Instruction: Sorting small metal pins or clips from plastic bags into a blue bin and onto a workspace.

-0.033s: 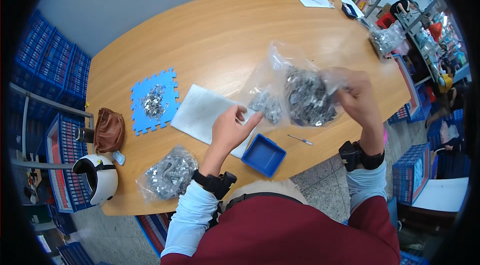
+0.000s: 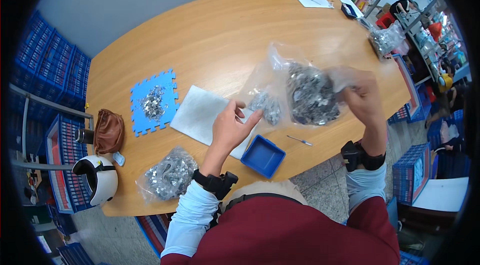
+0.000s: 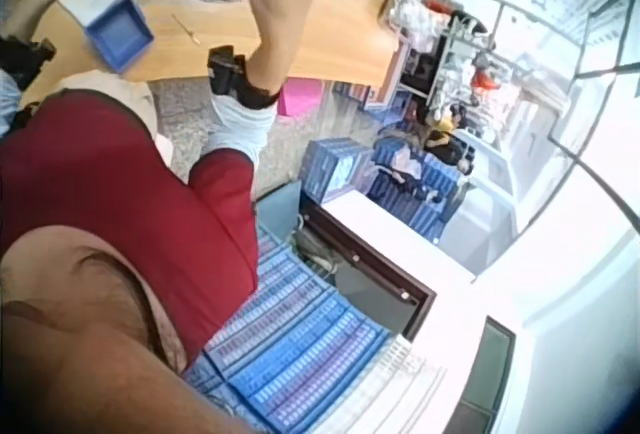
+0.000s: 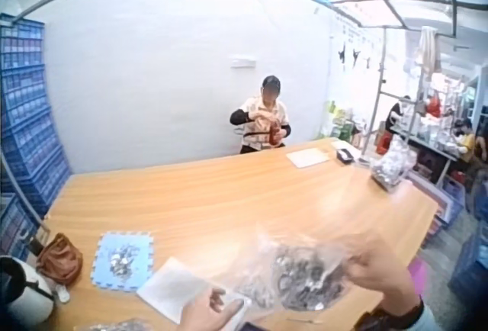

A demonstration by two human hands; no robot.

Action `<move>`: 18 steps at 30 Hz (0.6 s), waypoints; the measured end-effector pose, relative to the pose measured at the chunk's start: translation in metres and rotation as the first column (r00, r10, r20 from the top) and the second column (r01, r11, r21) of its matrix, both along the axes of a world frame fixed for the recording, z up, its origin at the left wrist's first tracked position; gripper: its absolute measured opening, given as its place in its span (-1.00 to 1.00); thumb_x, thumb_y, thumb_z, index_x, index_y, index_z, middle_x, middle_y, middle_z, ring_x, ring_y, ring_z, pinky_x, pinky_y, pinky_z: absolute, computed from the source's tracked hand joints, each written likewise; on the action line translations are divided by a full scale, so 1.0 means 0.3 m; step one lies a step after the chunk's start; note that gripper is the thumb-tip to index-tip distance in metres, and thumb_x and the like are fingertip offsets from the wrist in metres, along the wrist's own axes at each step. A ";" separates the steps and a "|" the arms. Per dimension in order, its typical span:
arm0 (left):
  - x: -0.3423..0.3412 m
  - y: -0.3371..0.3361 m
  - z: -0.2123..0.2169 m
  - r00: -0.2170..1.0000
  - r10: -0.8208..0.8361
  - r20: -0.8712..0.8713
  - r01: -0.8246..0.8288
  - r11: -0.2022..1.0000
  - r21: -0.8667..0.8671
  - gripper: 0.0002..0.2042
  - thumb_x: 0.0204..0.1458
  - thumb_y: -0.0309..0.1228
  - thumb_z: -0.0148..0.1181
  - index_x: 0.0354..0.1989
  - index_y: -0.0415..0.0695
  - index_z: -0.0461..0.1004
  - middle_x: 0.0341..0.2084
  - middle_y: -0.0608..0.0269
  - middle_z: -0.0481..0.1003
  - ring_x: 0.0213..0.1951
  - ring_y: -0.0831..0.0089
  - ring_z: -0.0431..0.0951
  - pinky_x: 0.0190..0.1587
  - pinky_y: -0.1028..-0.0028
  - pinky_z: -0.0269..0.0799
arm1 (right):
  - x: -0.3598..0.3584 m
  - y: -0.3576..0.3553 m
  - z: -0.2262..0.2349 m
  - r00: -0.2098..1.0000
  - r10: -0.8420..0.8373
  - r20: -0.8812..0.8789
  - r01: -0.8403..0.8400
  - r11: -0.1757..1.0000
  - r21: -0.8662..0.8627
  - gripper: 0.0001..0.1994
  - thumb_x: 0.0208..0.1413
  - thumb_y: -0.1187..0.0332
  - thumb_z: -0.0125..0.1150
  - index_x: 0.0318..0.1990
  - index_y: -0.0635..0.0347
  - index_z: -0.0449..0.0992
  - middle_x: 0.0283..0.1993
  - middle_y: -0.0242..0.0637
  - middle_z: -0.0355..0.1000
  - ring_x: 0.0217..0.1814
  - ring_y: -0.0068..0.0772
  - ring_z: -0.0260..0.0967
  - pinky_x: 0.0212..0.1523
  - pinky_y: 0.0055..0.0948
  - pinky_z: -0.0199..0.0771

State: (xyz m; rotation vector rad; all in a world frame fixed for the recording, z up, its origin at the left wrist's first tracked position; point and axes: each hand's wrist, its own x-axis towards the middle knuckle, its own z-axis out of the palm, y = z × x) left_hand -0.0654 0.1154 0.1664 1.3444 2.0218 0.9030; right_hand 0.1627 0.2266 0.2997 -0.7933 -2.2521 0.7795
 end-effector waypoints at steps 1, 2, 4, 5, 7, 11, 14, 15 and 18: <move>0.011 0.020 -0.001 0.996 0.035 0.082 -0.042 0.995 0.087 -0.58 -0.24 -0.14 0.21 -0.31 -0.23 0.35 -0.60 0.26 0.37 -0.56 0.54 0.36 -0.49 0.54 0.29 | 0.042 0.015 0.009 0.991 -0.063 -0.119 0.056 0.996 -0.068 -0.80 -0.17 0.58 -0.07 -0.35 0.30 0.46 -0.63 -0.33 0.35 -0.68 -0.55 0.23 -0.65 -0.57 0.22; 0.022 0.041 -0.002 0.984 0.063 0.166 -0.091 0.981 0.169 -0.47 -0.29 -0.04 0.23 -0.27 -0.22 0.31 -0.59 0.23 0.36 -0.57 0.47 0.37 -0.50 0.50 0.30 | 0.083 0.033 0.024 0.991 -0.071 -0.117 0.064 0.996 -0.066 -0.80 -0.17 0.58 -0.07 -0.35 0.30 0.46 -0.63 -0.33 0.35 -0.68 -0.55 0.23 -0.65 -0.57 0.22; 0.005 0.057 -0.018 0.984 0.052 0.172 -0.083 0.980 0.179 -0.43 -0.26 -0.05 0.21 -0.16 -0.21 0.24 -0.57 0.24 0.34 -0.58 0.50 0.36 -0.49 0.52 0.31 | 0.132 0.066 0.048 0.960 -0.167 -0.226 0.151 0.985 -0.087 -0.84 -0.07 0.52 -0.03 -0.33 0.33 0.47 -0.63 -0.39 0.33 -0.68 -0.69 0.21 -0.69 -0.62 0.18; 0.007 0.068 -0.021 0.960 0.084 0.267 -0.136 0.973 0.184 -0.41 -0.25 -0.06 0.21 -0.13 -0.23 0.21 -0.56 0.24 0.34 -0.57 0.51 0.36 -0.48 0.54 0.31 | 0.146 0.083 0.059 0.959 -0.167 -0.229 0.150 0.985 -0.091 -0.84 -0.07 0.52 -0.03 -0.33 0.33 0.47 -0.63 -0.39 0.33 -0.68 -0.69 0.21 -0.69 -0.62 0.18; 0.015 0.107 -0.012 0.900 0.104 0.423 -0.201 0.961 0.192 -0.32 -0.24 -0.08 0.21 -0.03 -0.30 0.12 -0.54 0.23 0.34 -0.55 0.56 0.35 -0.47 0.57 0.31 | 0.161 0.120 0.075 0.987 -0.054 -0.150 0.057 0.998 0.019 -0.85 -0.03 0.47 -0.01 -0.33 0.30 0.47 -0.62 -0.38 0.35 -0.67 -0.67 0.22 -0.66 -0.66 0.20; 0.077 0.159 0.052 0.984 0.011 0.175 -0.042 0.983 0.177 -0.39 -0.18 -0.21 0.18 -0.01 -0.33 0.12 -0.60 0.23 0.34 -0.56 0.57 0.35 -0.49 0.60 0.30 | 0.057 0.119 0.025 0.995 0.100 -0.015 -0.101 0.985 -0.138 -0.84 -0.08 0.49 -0.01 -0.33 0.27 0.46 -0.60 -0.33 0.36 -0.65 -0.57 0.28 -0.63 -0.59 0.26; 0.066 0.139 -0.013 0.939 -0.060 0.339 -0.003 0.983 0.183 -0.57 -0.13 -0.39 0.08 -0.07 -0.33 0.22 -0.70 0.31 0.32 -0.64 0.61 0.32 -0.57 0.62 0.27 | -0.035 0.131 -0.087 0.955 0.287 0.070 -0.287 0.958 -0.014 -0.78 -0.22 0.59 -0.09 -0.38 0.25 0.45 -0.56 -0.24 0.38 -0.61 -0.43 0.31 -0.60 -0.46 0.31; 0.065 0.122 -0.011 0.939 -0.061 0.339 0.000 0.984 0.178 -0.57 -0.13 -0.39 0.08 -0.07 -0.33 0.22 -0.70 0.31 0.32 -0.64 0.61 0.32 -0.57 0.62 0.27 | -0.067 0.146 -0.130 0.936 0.339 0.100 -0.337 0.941 -0.033 -0.80 -0.21 0.55 -0.07 -0.38 0.25 0.44 -0.55 -0.18 0.37 -0.60 -0.32 0.31 -0.57 -0.42 0.31; 0.062 0.062 0.003 0.786 0.047 0.616 -0.143 0.984 0.107 -0.72 -0.12 -0.54 -0.02 -0.17 -0.31 0.33 -0.74 0.40 0.31 -0.71 0.68 0.27 -0.65 0.66 0.22 | -0.122 0.183 -0.265 0.921 0.353 0.162 -0.331 0.932 -0.150 -0.86 -0.19 0.48 -0.02 -0.42 0.27 0.42 -0.52 -0.05 0.34 -0.55 -0.12 0.29 -0.50 -0.33 0.29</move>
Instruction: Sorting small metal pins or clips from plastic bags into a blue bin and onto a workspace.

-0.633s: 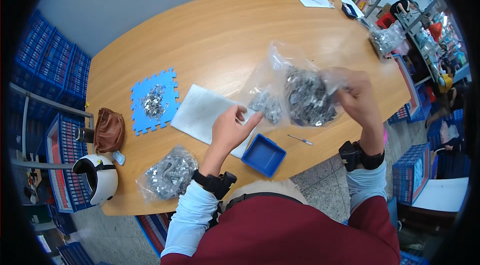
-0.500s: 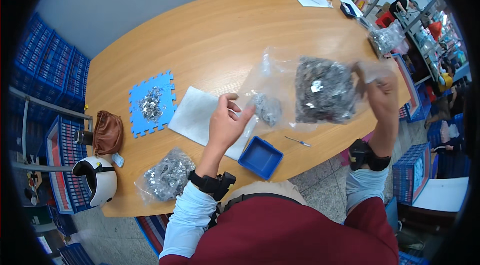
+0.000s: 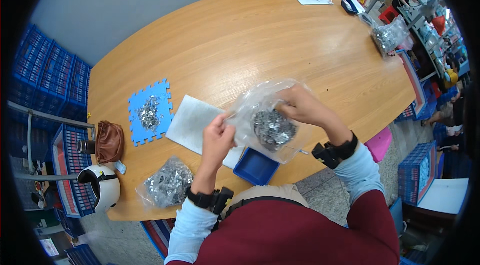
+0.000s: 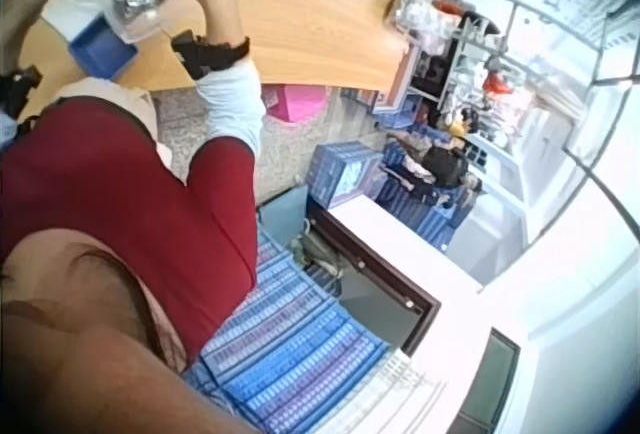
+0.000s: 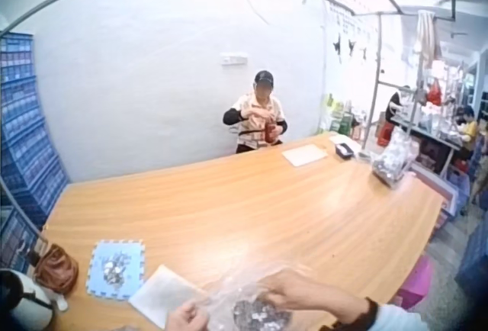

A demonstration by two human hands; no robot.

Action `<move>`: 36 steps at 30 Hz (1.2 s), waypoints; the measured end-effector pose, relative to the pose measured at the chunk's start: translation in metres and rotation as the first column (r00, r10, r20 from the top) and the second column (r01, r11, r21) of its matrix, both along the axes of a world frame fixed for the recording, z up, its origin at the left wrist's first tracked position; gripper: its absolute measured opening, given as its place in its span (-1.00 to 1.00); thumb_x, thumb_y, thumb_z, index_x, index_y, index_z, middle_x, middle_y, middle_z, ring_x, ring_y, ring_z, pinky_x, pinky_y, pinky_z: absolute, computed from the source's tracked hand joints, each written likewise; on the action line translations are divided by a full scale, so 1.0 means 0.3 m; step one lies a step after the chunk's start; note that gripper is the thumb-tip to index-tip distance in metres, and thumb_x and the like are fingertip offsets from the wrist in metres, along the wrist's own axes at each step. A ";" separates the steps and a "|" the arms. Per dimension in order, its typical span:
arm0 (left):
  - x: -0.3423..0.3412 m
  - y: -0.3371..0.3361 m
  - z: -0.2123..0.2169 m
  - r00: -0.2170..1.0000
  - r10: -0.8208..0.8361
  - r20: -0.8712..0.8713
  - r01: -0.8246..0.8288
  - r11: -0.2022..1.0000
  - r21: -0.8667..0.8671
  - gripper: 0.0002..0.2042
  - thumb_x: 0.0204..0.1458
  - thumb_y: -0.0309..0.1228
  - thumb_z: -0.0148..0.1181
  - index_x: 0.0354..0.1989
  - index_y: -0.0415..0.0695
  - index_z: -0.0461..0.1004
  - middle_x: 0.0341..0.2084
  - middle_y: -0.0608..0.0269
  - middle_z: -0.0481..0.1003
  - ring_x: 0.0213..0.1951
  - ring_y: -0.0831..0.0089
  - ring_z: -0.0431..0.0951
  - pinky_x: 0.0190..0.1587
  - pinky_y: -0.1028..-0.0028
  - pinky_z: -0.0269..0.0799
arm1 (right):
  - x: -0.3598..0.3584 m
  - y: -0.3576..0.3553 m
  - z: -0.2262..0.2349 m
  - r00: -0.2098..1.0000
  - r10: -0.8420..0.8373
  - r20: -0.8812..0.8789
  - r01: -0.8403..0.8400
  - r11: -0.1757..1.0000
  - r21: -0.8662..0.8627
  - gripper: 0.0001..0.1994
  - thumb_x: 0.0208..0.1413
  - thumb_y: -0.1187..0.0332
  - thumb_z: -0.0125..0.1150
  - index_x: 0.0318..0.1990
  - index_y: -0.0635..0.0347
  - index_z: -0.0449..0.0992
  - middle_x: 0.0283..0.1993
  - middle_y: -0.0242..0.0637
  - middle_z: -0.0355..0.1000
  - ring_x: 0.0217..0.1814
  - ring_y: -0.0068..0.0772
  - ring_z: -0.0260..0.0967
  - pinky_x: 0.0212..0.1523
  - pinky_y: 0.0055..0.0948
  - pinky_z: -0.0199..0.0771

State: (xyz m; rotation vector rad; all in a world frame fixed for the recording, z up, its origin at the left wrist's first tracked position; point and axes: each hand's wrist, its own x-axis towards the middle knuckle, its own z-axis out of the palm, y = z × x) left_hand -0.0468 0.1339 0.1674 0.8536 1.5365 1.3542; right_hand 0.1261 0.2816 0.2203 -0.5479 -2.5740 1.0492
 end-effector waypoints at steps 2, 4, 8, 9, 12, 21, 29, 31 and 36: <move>-0.026 -0.057 0.000 0.992 0.116 0.056 -0.113 0.992 -0.046 -0.79 -0.11 -0.55 -0.04 -0.25 -0.27 0.38 -0.70 0.43 0.34 -0.73 0.73 0.24 -0.69 0.69 0.20 | -0.028 0.019 -0.088 0.998 -0.014 0.060 0.019 0.996 -0.082 -0.88 -0.18 0.44 0.03 -0.45 0.30 0.40 -0.51 0.02 0.32 -0.50 -0.02 0.28 -0.46 -0.28 0.28; -0.060 -0.096 -0.038 0.985 0.158 0.067 -0.155 0.987 -0.043 -0.81 -0.11 -0.54 -0.04 -0.28 -0.25 0.39 -0.68 0.42 0.35 -0.70 0.72 0.26 -0.66 0.68 0.23 | -0.055 0.024 -0.158 0.998 -0.056 0.020 0.057 0.998 -0.005 -0.87 -0.18 0.44 0.04 -0.46 0.31 0.39 -0.50 0.00 0.33 -0.44 0.00 0.29 -0.42 -0.27 0.29; -0.053 -0.085 -0.053 0.957 0.291 -0.009 -0.289 0.954 0.084 -0.87 -0.11 -0.55 -0.07 -0.36 -0.17 0.37 -0.63 0.40 0.33 -0.62 0.66 0.30 -0.54 0.63 0.28 | -0.094 0.004 -0.241 0.989 -0.008 0.146 -0.015 0.988 0.155 -0.87 -0.22 0.45 0.05 -0.44 0.29 0.40 -0.48 -0.05 0.34 -0.39 -0.01 0.30 -0.37 -0.29 0.31; -0.048 -0.076 -0.046 0.954 0.299 -0.009 -0.298 0.951 0.083 -0.87 -0.11 -0.55 -0.07 -0.36 -0.17 0.37 -0.63 0.40 0.33 -0.62 0.66 0.30 -0.54 0.63 0.28 | -0.105 -0.015 -0.246 0.992 0.039 0.120 -0.055 0.990 0.133 -0.88 -0.22 0.46 0.05 -0.46 0.30 0.39 -0.47 -0.05 0.34 -0.37 -0.01 0.30 -0.36 -0.27 0.31; -0.030 -0.062 -0.023 0.942 0.310 0.125 -0.321 0.943 0.084 -0.89 -0.09 -0.54 -0.09 -0.35 -0.15 0.31 -0.60 0.36 0.33 -0.56 0.64 0.31 -0.48 0.61 0.28 | -0.154 -0.052 -0.239 0.986 0.118 0.120 -0.132 0.985 0.112 -0.91 -0.18 0.44 0.02 -0.52 0.28 0.40 -0.45 -0.04 0.35 -0.36 -0.01 0.31 -0.31 -0.23 0.32; -0.057 -0.136 0.093 0.912 0.113 0.394 -0.152 0.986 0.069 -0.92 -0.03 -0.51 -0.08 -0.34 -0.19 0.29 -0.72 0.40 0.29 -0.71 0.70 0.25 -0.69 0.70 0.16 | -0.256 -0.066 -0.503 0.892 0.109 0.439 -0.172 0.979 0.105 -0.86 -0.16 0.44 -0.02 -0.47 0.30 0.44 -0.35 0.01 0.38 -0.26 -0.04 0.34 -0.28 -0.23 0.34; -0.067 -0.173 0.081 0.939 0.093 0.331 -0.120 0.991 0.062 -0.88 -0.03 -0.50 -0.05 -0.30 -0.19 0.30 -0.69 0.42 0.30 -0.68 0.73 0.25 -0.64 0.72 0.18 | -0.339 -0.160 -0.464 0.902 0.031 0.430 -0.098 0.986 0.134 -0.85 -0.17 0.44 -0.03 -0.48 0.28 0.46 -0.38 -0.01 0.39 -0.31 -0.09 0.38 -0.28 -0.26 0.37; -0.062 -0.170 0.080 0.942 0.081 0.324 -0.108 0.992 0.063 -0.87 -0.02 -0.50 -0.05 -0.29 -0.19 0.30 -0.68 0.42 0.31 -0.67 0.73 0.26 -0.63 0.72 0.19 | -0.364 -0.209 -0.492 0.914 0.058 0.402 -0.125 0.982 0.143 -0.86 -0.18 0.44 -0.01 -0.50 0.28 0.46 -0.39 -0.01 0.39 -0.33 -0.09 0.39 -0.30 -0.28 0.38; -0.054 -0.174 0.068 0.944 0.133 0.301 -0.153 0.987 0.043 -0.84 -0.05 -0.48 -0.02 -0.27 -0.18 0.31 -0.66 0.40 0.31 -0.62 0.72 0.30 -0.61 0.73 0.20 | -0.409 -0.286 -0.600 0.959 0.095 0.266 -0.156 0.964 0.216 -0.87 -0.21 0.44 0.01 -0.54 0.27 0.47 -0.42 -0.03 0.38 -0.37 -0.11 0.40 -0.35 -0.30 0.41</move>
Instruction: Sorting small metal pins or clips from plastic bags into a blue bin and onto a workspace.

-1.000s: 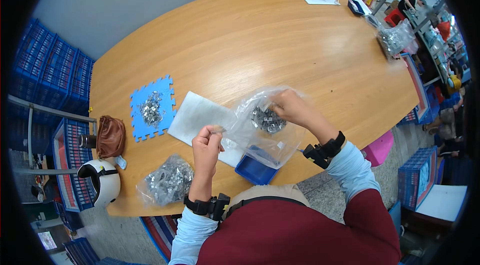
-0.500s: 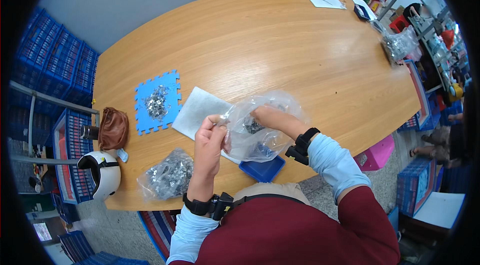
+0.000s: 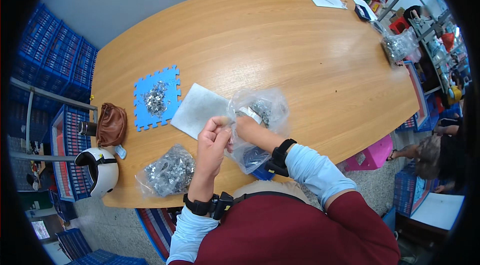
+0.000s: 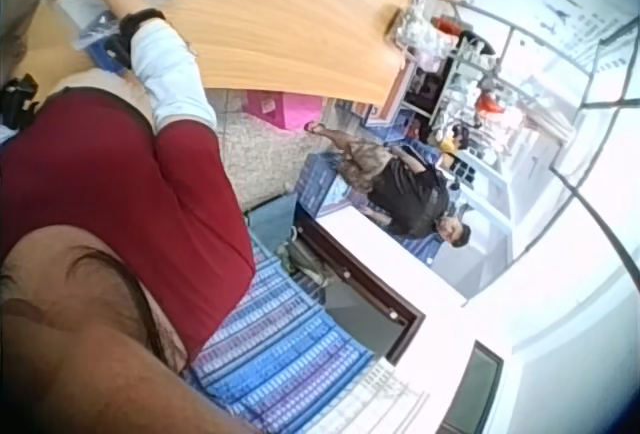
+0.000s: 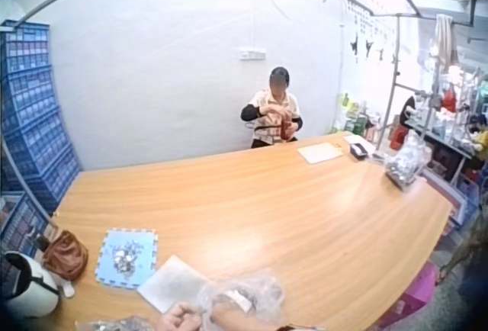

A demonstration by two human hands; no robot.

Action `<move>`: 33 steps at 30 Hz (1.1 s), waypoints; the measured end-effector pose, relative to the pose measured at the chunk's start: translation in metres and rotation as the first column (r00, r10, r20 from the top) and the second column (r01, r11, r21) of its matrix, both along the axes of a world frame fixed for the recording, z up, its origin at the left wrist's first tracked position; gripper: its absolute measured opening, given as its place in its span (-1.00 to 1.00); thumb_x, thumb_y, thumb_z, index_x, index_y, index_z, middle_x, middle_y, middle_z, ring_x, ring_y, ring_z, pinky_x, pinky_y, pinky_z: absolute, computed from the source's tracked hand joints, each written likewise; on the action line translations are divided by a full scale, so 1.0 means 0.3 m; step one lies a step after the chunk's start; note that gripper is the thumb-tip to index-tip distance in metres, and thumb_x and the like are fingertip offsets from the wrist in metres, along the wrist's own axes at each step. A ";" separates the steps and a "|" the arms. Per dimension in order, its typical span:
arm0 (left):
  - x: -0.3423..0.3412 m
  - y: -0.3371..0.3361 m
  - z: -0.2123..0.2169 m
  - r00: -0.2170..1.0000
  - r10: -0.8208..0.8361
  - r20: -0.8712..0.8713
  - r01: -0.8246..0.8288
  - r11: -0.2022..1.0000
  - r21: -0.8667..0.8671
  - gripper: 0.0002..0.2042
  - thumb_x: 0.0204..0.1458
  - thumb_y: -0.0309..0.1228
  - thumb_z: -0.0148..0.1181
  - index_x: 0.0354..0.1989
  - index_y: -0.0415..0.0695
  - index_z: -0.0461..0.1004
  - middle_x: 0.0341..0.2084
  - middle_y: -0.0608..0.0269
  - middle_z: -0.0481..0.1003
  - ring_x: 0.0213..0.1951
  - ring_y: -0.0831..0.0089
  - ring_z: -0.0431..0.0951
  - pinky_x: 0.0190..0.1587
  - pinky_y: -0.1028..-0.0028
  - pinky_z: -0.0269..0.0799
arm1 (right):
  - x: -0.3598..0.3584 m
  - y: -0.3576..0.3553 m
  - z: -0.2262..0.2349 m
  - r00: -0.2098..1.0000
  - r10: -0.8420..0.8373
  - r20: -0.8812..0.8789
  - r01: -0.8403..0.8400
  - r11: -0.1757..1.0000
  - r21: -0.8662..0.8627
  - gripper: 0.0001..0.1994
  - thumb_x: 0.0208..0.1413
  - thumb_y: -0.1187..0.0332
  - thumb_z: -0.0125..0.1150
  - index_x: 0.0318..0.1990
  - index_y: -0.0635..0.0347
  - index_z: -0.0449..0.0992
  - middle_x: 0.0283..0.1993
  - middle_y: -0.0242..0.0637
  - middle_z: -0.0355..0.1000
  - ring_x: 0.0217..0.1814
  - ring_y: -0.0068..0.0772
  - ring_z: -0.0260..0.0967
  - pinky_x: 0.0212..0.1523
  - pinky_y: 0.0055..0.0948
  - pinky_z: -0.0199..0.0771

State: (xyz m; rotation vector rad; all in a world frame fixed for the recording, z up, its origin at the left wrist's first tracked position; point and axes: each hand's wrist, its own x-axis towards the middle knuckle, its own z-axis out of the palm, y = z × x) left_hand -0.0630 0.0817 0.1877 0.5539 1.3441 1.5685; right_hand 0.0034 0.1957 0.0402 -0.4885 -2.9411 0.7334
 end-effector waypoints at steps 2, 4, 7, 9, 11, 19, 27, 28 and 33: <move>-0.002 0.000 0.006 1.000 -0.003 0.001 0.003 1.000 0.000 -0.84 -0.05 -0.48 -0.01 -0.27 -0.18 0.31 -0.66 0.40 0.32 -0.62 0.72 0.30 -0.60 0.73 0.21 | -0.013 0.008 -0.073 0.989 -0.083 -0.123 0.085 0.996 0.006 -0.89 -0.22 0.45 0.00 -0.56 0.27 0.46 -0.44 -0.05 0.36 -0.39 -0.11 0.40 -0.39 -0.29 0.42; -0.022 -0.020 0.008 1.000 0.019 -0.002 -0.019 1.000 -0.007 -0.84 -0.05 -0.48 -0.01 -0.27 -0.19 0.31 -0.66 0.40 0.32 -0.63 0.72 0.30 -0.60 0.73 0.21 | -0.033 -0.004 -0.032 0.987 -0.126 -0.099 0.126 0.992 0.001 -0.89 -0.22 0.45 0.00 -0.56 0.27 0.45 -0.43 -0.05 0.36 -0.39 -0.11 0.40 -0.40 -0.29 0.42; -0.041 -0.036 0.001 1.000 0.017 0.002 -0.017 1.000 -0.012 -0.85 -0.02 -0.51 -0.04 -0.25 -0.20 0.29 -0.63 0.41 0.33 -0.61 0.74 0.29 -0.59 0.71 0.22 | -0.047 -0.031 0.029 0.974 -0.215 -0.070 0.212 0.976 -0.045 -0.89 -0.21 0.45 0.00 -0.56 0.27 0.44 -0.41 -0.04 0.34 -0.40 -0.10 0.39 -0.41 -0.27 0.42; -0.052 -0.035 -0.008 1.000 0.014 -0.008 -0.014 1.000 0.010 -0.84 -0.02 -0.51 -0.03 -0.25 -0.21 0.28 -0.62 0.41 0.34 -0.61 0.73 0.30 -0.59 0.71 0.23 | -0.052 -0.049 0.033 0.964 -0.257 -0.065 0.250 0.964 -0.091 -0.89 -0.20 0.45 -0.01 -0.55 0.27 0.44 -0.40 -0.02 0.34 -0.40 -0.08 0.38 -0.41 -0.26 0.41; -0.062 -0.039 -0.014 1.000 0.018 -0.015 -0.018 1.000 0.010 -0.84 -0.03 -0.51 -0.03 -0.25 -0.22 0.28 -0.62 0.40 0.34 -0.61 0.73 0.30 -0.59 0.71 0.23 | -0.055 -0.062 0.021 0.962 -0.261 -0.078 0.249 0.959 -0.139 -0.88 -0.19 0.44 -0.02 -0.53 0.26 0.44 -0.40 -0.01 0.32 -0.38 -0.03 0.36 -0.37 -0.21 0.39; -0.100 -0.070 -0.010 0.997 0.070 -0.028 -0.071 0.997 -0.015 -0.84 -0.03 -0.51 -0.02 -0.25 -0.22 0.28 -0.62 0.39 0.35 -0.61 0.72 0.31 -0.58 0.71 0.24 | -0.071 -0.039 0.018 0.954 -0.259 -0.147 0.199 0.922 -0.333 -0.85 -0.19 0.44 -0.04 -0.49 0.27 0.46 -0.36 0.04 0.34 -0.31 0.04 0.31 -0.24 -0.20 0.31; -0.096 -0.067 -0.018 0.995 0.088 -0.036 -0.087 0.996 0.020 -0.86 -0.03 -0.51 -0.02 -0.27 -0.22 0.29 -0.60 0.40 0.36 -0.59 0.72 0.31 -0.55 0.69 0.25 | -0.087 -0.071 -0.059 0.979 -0.154 -0.134 0.100 0.933 -0.346 -0.81 -0.21 0.40 0.00 -0.42 0.30 0.46 -0.34 0.07 0.34 -0.27 0.05 0.30 -0.21 -0.22 0.30; -0.100 -0.070 -0.015 0.995 0.089 -0.036 -0.088 0.996 0.021 -0.86 -0.03 -0.51 -0.02 -0.27 -0.22 0.29 -0.60 0.40 0.36 -0.59 0.72 0.31 -0.55 0.69 0.25 | -0.084 -0.063 -0.070 0.980 -0.126 -0.153 0.063 0.931 -0.359 -0.78 -0.20 0.37 0.02 -0.38 0.30 0.45 -0.32 0.08 0.34 -0.25 0.04 0.30 -0.19 -0.24 0.30; -0.130 -0.097 -0.017 0.991 0.118 -0.055 -0.118 0.993 0.015 -0.85 -0.03 -0.51 -0.02 -0.26 -0.23 0.30 -0.59 0.40 0.36 -0.58 0.72 0.32 -0.53 0.69 0.26 | -0.044 -0.026 0.020 0.988 -0.119 -0.102 0.054 0.871 -0.489 -0.66 -0.18 0.28 0.09 -0.22 0.28 0.42 -0.24 0.05 0.35 -0.19 -0.02 0.31 -0.13 -0.32 0.29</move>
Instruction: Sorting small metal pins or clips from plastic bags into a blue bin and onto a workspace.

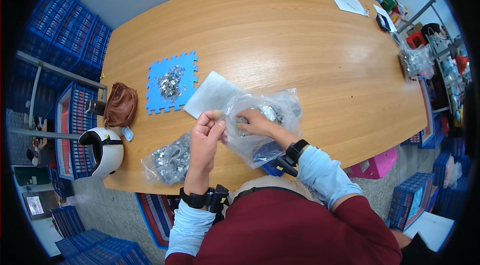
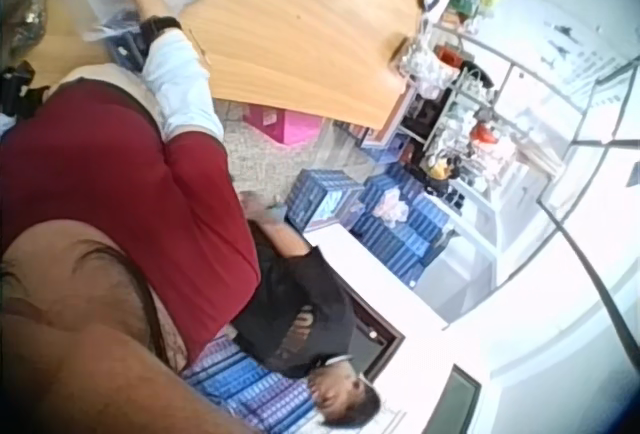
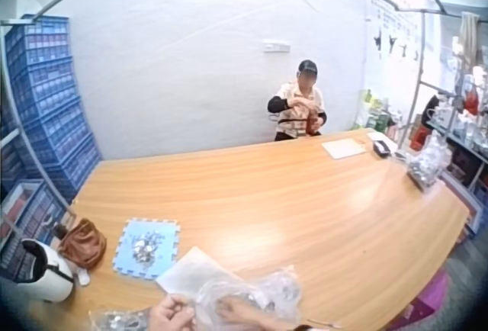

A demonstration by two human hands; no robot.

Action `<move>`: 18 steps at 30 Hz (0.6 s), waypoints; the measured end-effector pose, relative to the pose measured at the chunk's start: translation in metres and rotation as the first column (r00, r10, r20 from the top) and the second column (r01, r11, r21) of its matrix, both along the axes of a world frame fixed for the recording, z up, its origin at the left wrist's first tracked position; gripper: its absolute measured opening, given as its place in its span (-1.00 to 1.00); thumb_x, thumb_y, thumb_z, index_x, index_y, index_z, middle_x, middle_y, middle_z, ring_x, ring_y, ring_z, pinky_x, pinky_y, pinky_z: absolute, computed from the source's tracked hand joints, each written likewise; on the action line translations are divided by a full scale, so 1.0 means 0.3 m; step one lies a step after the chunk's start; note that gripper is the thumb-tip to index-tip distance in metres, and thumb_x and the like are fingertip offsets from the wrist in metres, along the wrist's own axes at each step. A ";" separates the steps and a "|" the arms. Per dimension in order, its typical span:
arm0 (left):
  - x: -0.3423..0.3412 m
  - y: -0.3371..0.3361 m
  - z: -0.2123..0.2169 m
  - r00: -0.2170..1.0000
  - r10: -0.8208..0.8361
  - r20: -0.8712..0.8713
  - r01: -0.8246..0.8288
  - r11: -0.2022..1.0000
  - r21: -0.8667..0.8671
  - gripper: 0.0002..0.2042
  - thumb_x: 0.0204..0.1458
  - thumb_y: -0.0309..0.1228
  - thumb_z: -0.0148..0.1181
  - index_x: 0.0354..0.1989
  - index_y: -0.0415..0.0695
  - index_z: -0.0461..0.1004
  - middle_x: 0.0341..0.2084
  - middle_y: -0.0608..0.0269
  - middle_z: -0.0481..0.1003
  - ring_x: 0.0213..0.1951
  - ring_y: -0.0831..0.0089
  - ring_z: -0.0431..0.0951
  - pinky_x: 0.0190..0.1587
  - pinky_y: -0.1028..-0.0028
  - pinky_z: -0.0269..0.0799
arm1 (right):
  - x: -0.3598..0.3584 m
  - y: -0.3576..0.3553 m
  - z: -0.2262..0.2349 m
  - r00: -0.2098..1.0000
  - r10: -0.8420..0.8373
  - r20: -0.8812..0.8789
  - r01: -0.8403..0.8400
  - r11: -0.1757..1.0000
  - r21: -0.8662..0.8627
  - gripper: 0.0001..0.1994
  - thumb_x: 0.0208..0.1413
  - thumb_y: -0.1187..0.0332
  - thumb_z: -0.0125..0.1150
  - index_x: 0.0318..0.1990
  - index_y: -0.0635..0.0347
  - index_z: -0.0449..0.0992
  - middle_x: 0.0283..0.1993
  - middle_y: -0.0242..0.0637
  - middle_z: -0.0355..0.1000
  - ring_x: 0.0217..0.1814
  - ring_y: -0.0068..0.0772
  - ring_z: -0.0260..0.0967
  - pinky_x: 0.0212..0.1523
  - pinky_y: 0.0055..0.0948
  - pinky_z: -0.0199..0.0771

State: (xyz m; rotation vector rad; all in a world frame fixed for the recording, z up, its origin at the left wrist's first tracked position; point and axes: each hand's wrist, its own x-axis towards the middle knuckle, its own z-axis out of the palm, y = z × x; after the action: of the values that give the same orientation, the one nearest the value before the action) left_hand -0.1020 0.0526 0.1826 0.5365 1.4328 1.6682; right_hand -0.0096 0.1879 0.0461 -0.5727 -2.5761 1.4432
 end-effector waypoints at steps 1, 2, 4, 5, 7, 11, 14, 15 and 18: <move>-0.001 -0.004 0.004 1.000 0.006 -0.001 -0.006 1.000 0.002 -0.85 -0.03 -0.51 -0.02 -0.26 -0.23 0.30 -0.59 0.40 0.36 -0.58 0.72 0.32 -0.53 0.69 0.26 | 0.013 0.011 0.034 0.997 -0.039 0.071 0.045 0.995 -0.084 -0.62 -0.17 0.24 0.09 -0.19 0.28 0.40 -0.24 0.02 0.36 -0.18 -0.05 0.31 -0.13 -0.34 0.28; -0.003 -0.009 0.007 1.000 0.008 0.000 -0.008 1.000 0.001 -0.85 -0.03 -0.51 -0.02 -0.26 -0.23 0.30 -0.59 0.40 0.36 -0.58 0.72 0.32 -0.53 0.69 0.26 | 0.026 0.022 0.066 0.987 -0.072 0.145 0.095 0.982 -0.163 -0.58 -0.17 0.20 0.09 -0.15 0.28 0.39 -0.23 0.00 0.37 -0.17 -0.07 0.32 -0.12 -0.35 0.28; -0.007 -0.018 0.000 1.000 0.015 0.002 -0.015 1.000 0.001 -0.84 -0.03 -0.51 -0.02 -0.25 -0.23 0.30 -0.60 0.40 0.36 -0.58 0.72 0.32 -0.52 0.69 0.26 | 0.060 0.052 0.121 0.967 -0.101 0.234 0.143 0.975 -0.171 -0.59 -0.13 0.17 0.07 -0.13 0.24 0.38 -0.21 -0.04 0.37 -0.16 -0.14 0.32 -0.13 -0.36 0.28; -0.008 -0.022 -0.007 1.000 -0.002 0.006 0.001 1.000 0.014 -0.84 -0.03 -0.51 -0.02 -0.25 -0.23 0.30 -0.60 0.39 0.36 -0.58 0.71 0.32 -0.52 0.69 0.26 | 0.076 0.065 0.129 0.937 -0.132 0.323 0.196 0.965 -0.176 -0.59 -0.09 0.14 0.05 -0.12 0.21 0.37 -0.18 -0.08 0.37 -0.14 -0.21 0.31 -0.13 -0.37 0.28; 0.002 -0.015 -0.005 1.000 -0.026 0.010 0.026 0.999 0.034 -0.84 -0.03 -0.51 -0.01 -0.25 -0.23 0.30 -0.60 0.39 0.36 -0.58 0.71 0.32 -0.52 0.69 0.26 | 0.130 0.103 0.093 0.945 -0.162 0.286 0.201 0.973 -0.115 -0.59 -0.07 0.13 0.03 -0.11 0.19 0.37 -0.17 -0.09 0.36 -0.12 -0.21 0.31 -0.12 -0.37 0.27; 0.013 -0.024 0.003 0.999 -0.046 0.010 0.046 0.999 0.029 -0.84 -0.04 -0.50 0.00 -0.26 -0.23 0.30 -0.62 0.37 0.34 -0.58 0.67 0.33 -0.53 0.67 0.29 | 0.156 0.124 0.101 0.919 -0.154 0.363 0.093 0.979 0.181 -0.61 -0.04 0.14 -0.01 -0.09 0.16 0.36 -0.12 -0.11 0.35 -0.08 -0.18 0.29 -0.08 -0.36 0.24; 0.005 -0.061 -0.005 0.999 -0.033 -0.026 0.033 0.999 0.006 -0.80 -0.04 -0.50 0.00 -0.22 -0.23 0.28 -0.60 0.37 0.34 -0.56 0.66 0.34 -0.50 0.66 0.30 | 0.130 0.075 0.176 0.894 -0.133 0.428 0.066 0.984 0.166 -0.61 -0.05 0.14 -0.01 -0.10 0.18 0.36 -0.11 -0.06 0.33 -0.06 -0.12 0.26 -0.05 -0.34 0.22; 0.004 -0.070 -0.004 0.998 -0.049 -0.043 0.049 0.999 0.002 -0.77 -0.03 -0.49 -0.01 -0.18 -0.23 0.27 -0.57 0.35 0.35 -0.55 0.66 0.34 -0.48 0.66 0.30 | 0.146 0.086 0.131 0.886 -0.182 0.427 0.095 0.972 0.217 -0.62 -0.07 0.14 0.01 -0.12 0.17 0.37 -0.13 -0.07 0.34 -0.08 -0.13 0.27 -0.08 -0.33 0.23; 0.014 -0.089 -0.053 0.999 0.018 -0.033 -0.014 0.993 0.114 -0.71 -0.05 -0.46 0.05 -0.13 -0.22 0.24 -0.43 0.30 0.36 -0.47 0.68 0.34 -0.43 0.68 0.29 | 0.182 0.141 0.107 0.807 -0.177 0.564 0.063 0.974 0.215 -0.66 -0.13 0.15 0.04 -0.22 0.13 0.44 -0.21 -0.14 0.39 -0.14 -0.15 0.31 -0.14 -0.29 0.27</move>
State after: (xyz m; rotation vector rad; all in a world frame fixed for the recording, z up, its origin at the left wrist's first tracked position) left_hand -0.0978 0.0260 0.1668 0.6210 1.3750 1.7695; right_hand 0.0449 0.2304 0.0783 -1.2986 -2.9964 1.0816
